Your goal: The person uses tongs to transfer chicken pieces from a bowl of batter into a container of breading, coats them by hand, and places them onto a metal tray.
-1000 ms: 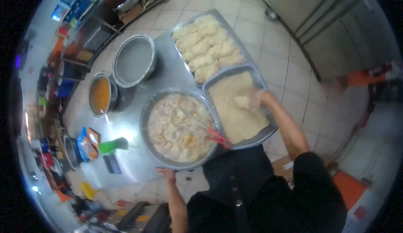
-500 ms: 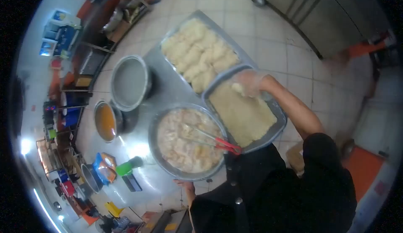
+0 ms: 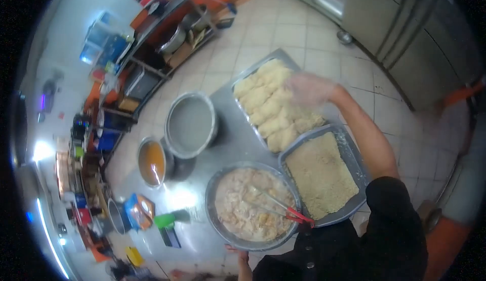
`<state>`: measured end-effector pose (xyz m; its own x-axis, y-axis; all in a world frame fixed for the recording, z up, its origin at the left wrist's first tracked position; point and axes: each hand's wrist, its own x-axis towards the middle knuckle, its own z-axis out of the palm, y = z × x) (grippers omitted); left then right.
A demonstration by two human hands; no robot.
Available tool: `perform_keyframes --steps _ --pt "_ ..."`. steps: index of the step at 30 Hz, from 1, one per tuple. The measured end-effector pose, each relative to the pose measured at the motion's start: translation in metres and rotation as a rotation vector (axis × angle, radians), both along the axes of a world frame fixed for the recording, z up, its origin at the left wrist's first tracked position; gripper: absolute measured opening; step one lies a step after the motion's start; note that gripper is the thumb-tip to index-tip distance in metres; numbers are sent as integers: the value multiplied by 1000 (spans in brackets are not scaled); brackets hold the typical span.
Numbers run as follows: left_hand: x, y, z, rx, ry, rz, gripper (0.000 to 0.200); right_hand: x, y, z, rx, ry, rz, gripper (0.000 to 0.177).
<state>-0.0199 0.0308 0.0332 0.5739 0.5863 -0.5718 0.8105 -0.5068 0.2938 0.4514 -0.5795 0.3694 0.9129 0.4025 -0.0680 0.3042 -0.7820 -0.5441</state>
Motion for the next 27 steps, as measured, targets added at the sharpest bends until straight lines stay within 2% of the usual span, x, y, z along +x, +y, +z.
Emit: perform_keyframes --steps 2,3,5,6,7,8,9,10,11,12,14,15,17,20,22,25,26,27 --pt "5 -13 26 56 253 -292 101 57 10 -16 96 106 -65 38" --pt "-8 -6 13 46 269 -275 101 88 14 -28 89 103 -54 37" --pt "-31 7 -24 1081 133 -959 101 130 19 -49 76 111 -35 35" --pt "-38 10 -29 1074 143 -955 101 143 21 -56 209 218 -68 31" --pt "-38 12 -32 484 -82 -530 100 158 21 -62 342 320 -103 27" --pt "-34 8 -30 177 -189 -324 100 180 17 -88 340 319 -97 27" --pt "-29 5 -28 -101 -296 -88 100 205 7 -132 407 316 -196 27" --pt "-30 -1 -18 -110 -314 9 99 224 -3 -161 475 308 -296 29" --pt "-22 -4 -18 -116 -328 56 98 234 -10 -171 476 294 -292 29" --pt "-17 -4 -21 -122 -343 103 98 242 -18 -179 285 305 -309 33" --pt "-13 -4 -18 -63 -304 107 98 246 -18 -170 91 313 -327 37" --pt "-12 -4 -19 -24 -263 91 98 237 -11 -152 -138 292 -314 30" --pt "-14 -5 -18 18 -200 70 99 234 -10 -151 -374 287 -289 30" --pt "-13 -10 -13 55 -148 55 99 244 -27 -180 -342 348 -234 47" --pt "-7 -13 -12 77 -135 55 99 241 -38 -197 -353 -37 -312 53" --pt "-6 -15 -10 98 -113 48 100 209 -2 -120 -361 5 -347 59" --pt "-5 -16 -11 110 -108 47 100 213 -3 -134 -364 7 -349 59" --pt "-6 -15 -12 128 -96 44 100 217 -2 -157 -315 -198 -135 59"
